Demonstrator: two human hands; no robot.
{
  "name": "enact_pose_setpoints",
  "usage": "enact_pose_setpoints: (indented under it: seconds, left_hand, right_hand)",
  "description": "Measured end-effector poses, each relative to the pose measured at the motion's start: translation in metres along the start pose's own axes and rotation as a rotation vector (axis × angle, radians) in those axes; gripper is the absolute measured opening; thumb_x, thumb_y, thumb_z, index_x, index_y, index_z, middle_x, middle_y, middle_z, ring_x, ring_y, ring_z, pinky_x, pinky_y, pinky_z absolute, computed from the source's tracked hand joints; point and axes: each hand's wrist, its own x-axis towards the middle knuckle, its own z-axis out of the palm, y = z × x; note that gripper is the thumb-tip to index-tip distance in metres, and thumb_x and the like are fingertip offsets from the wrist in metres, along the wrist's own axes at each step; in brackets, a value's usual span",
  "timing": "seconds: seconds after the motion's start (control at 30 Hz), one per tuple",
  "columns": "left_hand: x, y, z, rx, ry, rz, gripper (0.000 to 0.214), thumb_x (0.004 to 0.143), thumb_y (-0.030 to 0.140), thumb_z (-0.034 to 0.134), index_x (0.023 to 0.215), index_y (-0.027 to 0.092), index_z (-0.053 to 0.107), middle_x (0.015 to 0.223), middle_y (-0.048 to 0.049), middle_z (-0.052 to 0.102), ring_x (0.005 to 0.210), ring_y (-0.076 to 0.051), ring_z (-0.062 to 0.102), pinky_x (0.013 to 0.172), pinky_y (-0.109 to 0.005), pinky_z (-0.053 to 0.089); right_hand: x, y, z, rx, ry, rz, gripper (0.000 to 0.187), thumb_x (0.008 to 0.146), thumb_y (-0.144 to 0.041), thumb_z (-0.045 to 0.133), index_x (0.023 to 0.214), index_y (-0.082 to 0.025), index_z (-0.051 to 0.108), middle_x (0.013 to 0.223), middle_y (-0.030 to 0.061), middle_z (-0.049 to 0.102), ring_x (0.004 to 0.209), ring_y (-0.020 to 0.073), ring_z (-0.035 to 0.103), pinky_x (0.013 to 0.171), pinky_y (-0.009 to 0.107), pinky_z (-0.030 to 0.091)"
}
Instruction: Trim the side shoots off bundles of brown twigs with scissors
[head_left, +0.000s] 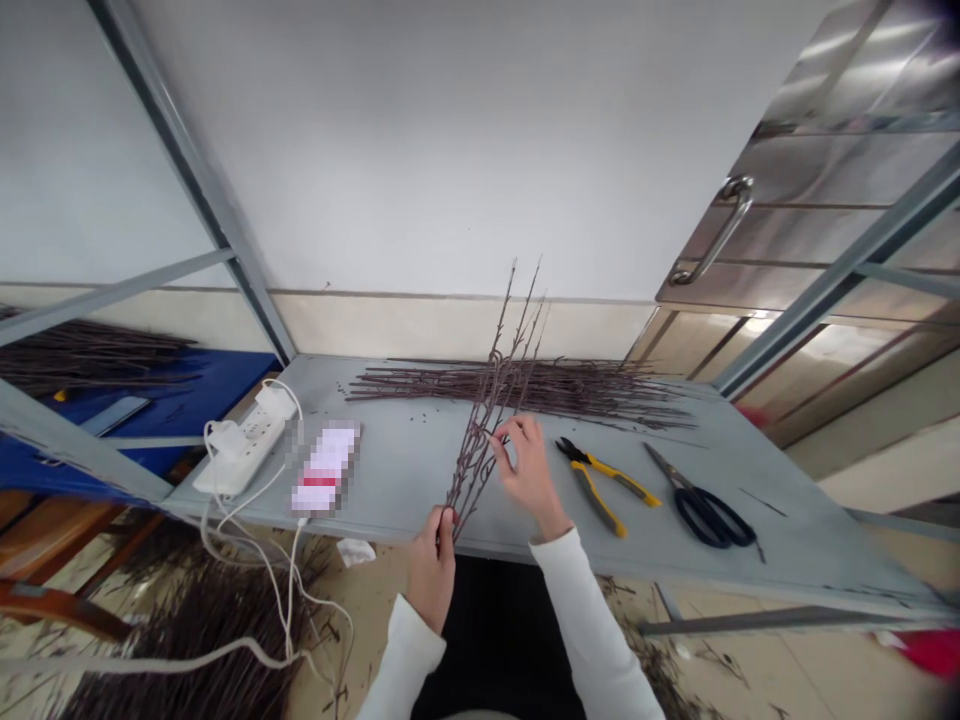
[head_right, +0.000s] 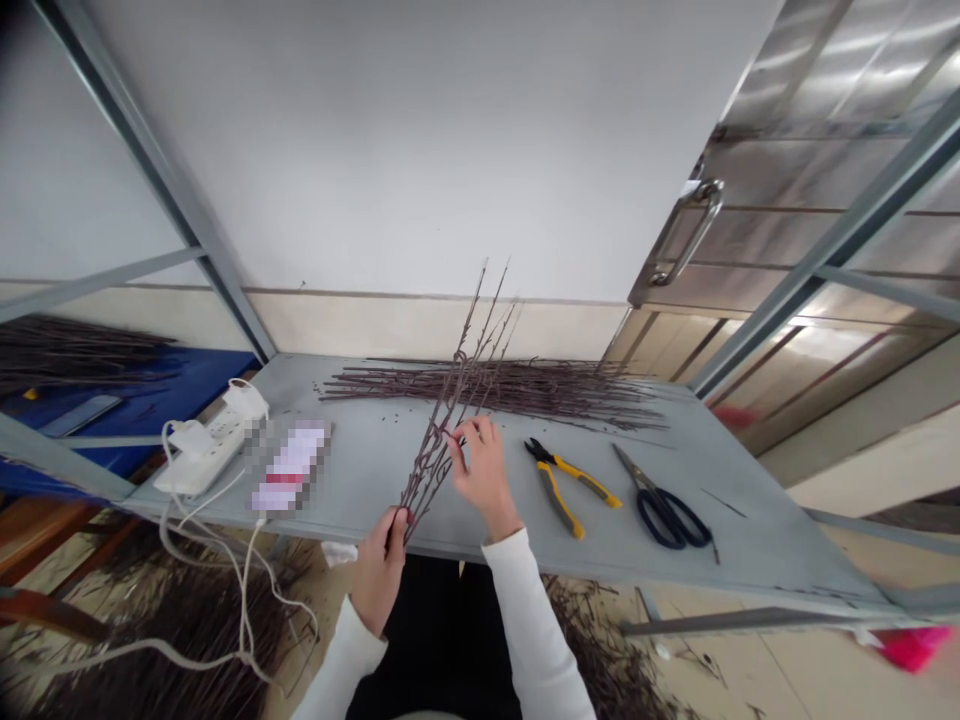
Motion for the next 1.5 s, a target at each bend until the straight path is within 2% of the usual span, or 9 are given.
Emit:
enact_pose_setpoints:
  seconds: [0.23,0.47,0.57,0.63,0.8,1.0,1.17,1.33,1.5]
  left_hand:
    - [0.002,-0.005,0.000,0.094,-0.026,0.006,0.032,0.090,0.040,0.033,0.081,0.022,0.058,0.068,-0.0067,0.067,0.060,-0.023,0.062,0.060,-0.032,0.042]
    - [-0.002,0.003,-0.002,0.176,-0.019,0.037,0.030,0.091,0.035,0.030,0.086,0.022,0.056,0.076,-0.0057,0.071,0.062,-0.021,0.066,0.058,-0.029,0.044]
    - [-0.002,0.002,-0.002,0.195,-0.027,0.038,0.030,0.091,0.034,0.029,0.085,0.022,0.056,0.076,-0.0055,0.072,0.061,-0.020,0.066,0.056,-0.027,0.044]
    - [-0.001,-0.002,-0.002,0.206,-0.030,0.027,0.030,0.091,0.033,0.029,0.084,0.022,0.056,0.074,-0.0057,0.071,0.060,-0.020,0.066,0.055,-0.027,0.044]
    - [0.001,-0.010,-0.005,0.212,-0.032,-0.001,0.033,0.091,0.035,0.028,0.082,0.021,0.057,0.069,-0.0048,0.070,0.054,-0.019,0.064,0.054,-0.027,0.044]
    - [-0.007,-0.004,-0.001,0.207,-0.034,-0.003,0.040,0.091,0.040,0.025,0.080,0.020,0.058,0.049,-0.0003,0.058,0.045,-0.019,0.059,0.050,-0.027,0.042]
    - [-0.015,0.012,0.005,0.210,-0.062,0.053,0.040,0.092,0.037,0.024,0.078,0.021,0.057,0.055,-0.0027,0.063,0.051,-0.019,0.063,0.052,-0.026,0.045]
    - [-0.026,0.010,0.006,0.256,-0.055,0.126,0.042,0.093,0.037,0.023,0.078,0.021,0.058,0.068,-0.0073,0.071,0.063,-0.020,0.068,0.061,-0.028,0.049]
    - [-0.036,0.000,0.000,0.179,-0.060,0.123,0.046,0.092,0.045,0.024,0.084,0.021,0.062,0.071,-0.0074,0.074,0.066,-0.020,0.070,0.060,-0.026,0.052]
  right_hand:
    - [-0.007,-0.030,-0.015,0.000,-0.185,-0.030,0.016,0.087,-0.025,0.041,0.072,-0.023,0.046,0.081,0.0055,0.052,0.079,0.0217,0.046,0.072,0.035,0.038]
    - [-0.017,-0.050,-0.012,0.226,-0.110,0.252,0.014,0.092,-0.033,0.035,0.082,-0.023,0.039,0.072,0.0003,0.054,0.068,0.0151,0.053,0.058,0.025,0.042]
    - [-0.021,-0.049,-0.014,0.383,-0.099,0.431,0.018,0.091,-0.039,0.035,0.085,-0.023,0.040,0.067,-0.0014,0.056,0.065,0.0144,0.056,0.059,0.025,0.043]
    - [-0.022,-0.044,-0.016,0.445,-0.154,0.501,0.022,0.089,-0.042,0.038,0.084,-0.022,0.046,0.064,-0.0016,0.057,0.062,0.0147,0.056,0.060,0.026,0.044]
    - [-0.023,-0.032,-0.025,0.440,-0.311,0.455,0.025,0.082,-0.040,0.051,0.066,-0.021,0.052,0.058,-0.0032,0.054,0.056,0.0126,0.051,0.055,0.024,0.039]
    - [-0.028,-0.029,-0.025,0.384,-0.154,0.488,0.033,0.083,-0.041,0.049,0.058,-0.021,0.040,0.049,-0.0075,0.035,0.046,0.0086,0.030,0.050,0.023,0.028]
    - [-0.024,-0.015,-0.015,0.433,-0.031,0.528,0.039,0.085,-0.042,0.041,0.052,-0.021,0.038,0.047,-0.0039,0.045,0.045,0.0093,0.035,0.048,0.024,0.029]
    - [-0.011,0.005,-0.030,0.347,0.114,0.561,0.044,0.086,-0.049,0.032,0.052,-0.022,0.033,0.044,-0.0056,0.035,0.045,0.0099,0.028,0.047,0.024,0.025]
    - [-0.006,0.012,-0.065,0.192,-0.022,0.481,0.036,0.076,-0.047,0.056,0.053,-0.021,0.047,0.044,-0.0060,0.039,0.044,0.0097,0.032,0.049,0.023,0.023]
